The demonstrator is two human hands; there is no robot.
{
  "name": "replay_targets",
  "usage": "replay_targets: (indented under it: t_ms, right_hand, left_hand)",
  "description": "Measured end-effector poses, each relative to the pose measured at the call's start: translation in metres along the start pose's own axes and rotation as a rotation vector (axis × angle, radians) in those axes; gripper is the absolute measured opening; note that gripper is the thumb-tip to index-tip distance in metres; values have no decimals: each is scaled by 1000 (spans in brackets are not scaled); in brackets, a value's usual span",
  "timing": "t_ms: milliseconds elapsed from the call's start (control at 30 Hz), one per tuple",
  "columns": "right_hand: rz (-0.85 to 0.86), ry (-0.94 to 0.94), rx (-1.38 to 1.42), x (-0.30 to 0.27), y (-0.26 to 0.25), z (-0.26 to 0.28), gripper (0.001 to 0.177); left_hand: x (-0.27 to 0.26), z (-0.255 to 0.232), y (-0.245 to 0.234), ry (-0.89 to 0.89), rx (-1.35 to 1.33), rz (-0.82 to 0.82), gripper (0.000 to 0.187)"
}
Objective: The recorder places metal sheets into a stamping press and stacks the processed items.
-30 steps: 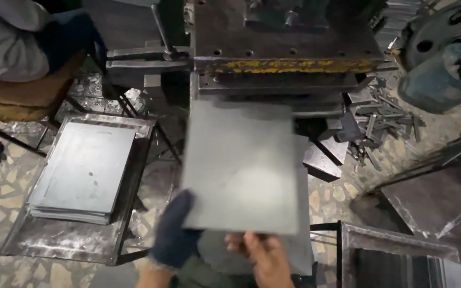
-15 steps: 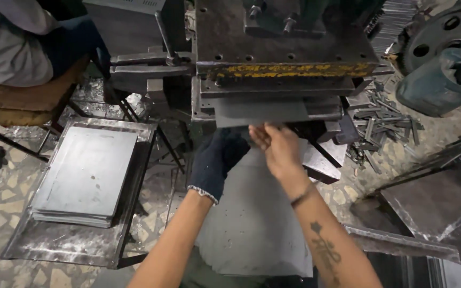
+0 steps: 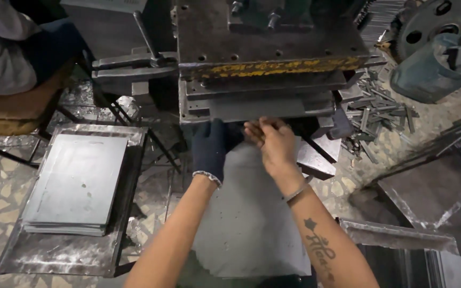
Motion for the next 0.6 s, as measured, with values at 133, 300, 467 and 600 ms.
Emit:
replay_targets:
  t_ms: [133, 300, 467, 600]
  right_hand:
    - [-9, 8, -35, 4, -7, 10, 14]
    - [-31, -6, -26, -4, -4, 10, 15]
    - [-28, 3, -51, -4, -6, 4, 20]
    - [154, 25, 6, -6, -9, 3, 24]
  left_hand:
    - [-9, -5, 7, -6, 45, -2, 42]
    - [-12, 9, -11, -74, -344, 399, 37]
    - [71, 93, -124, -21, 281, 192, 53]
    - [137, 139, -294, 164, 754, -271, 48]
Point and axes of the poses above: each hand's wrist, its own x-axis towards the middle knuckle, its own y-axis out of the palm, z = x × y, the point moved 7 cm from there along x, towards the middle knuckle, and after that the axes turned 13 degrees about x, right-handed, at the moved point
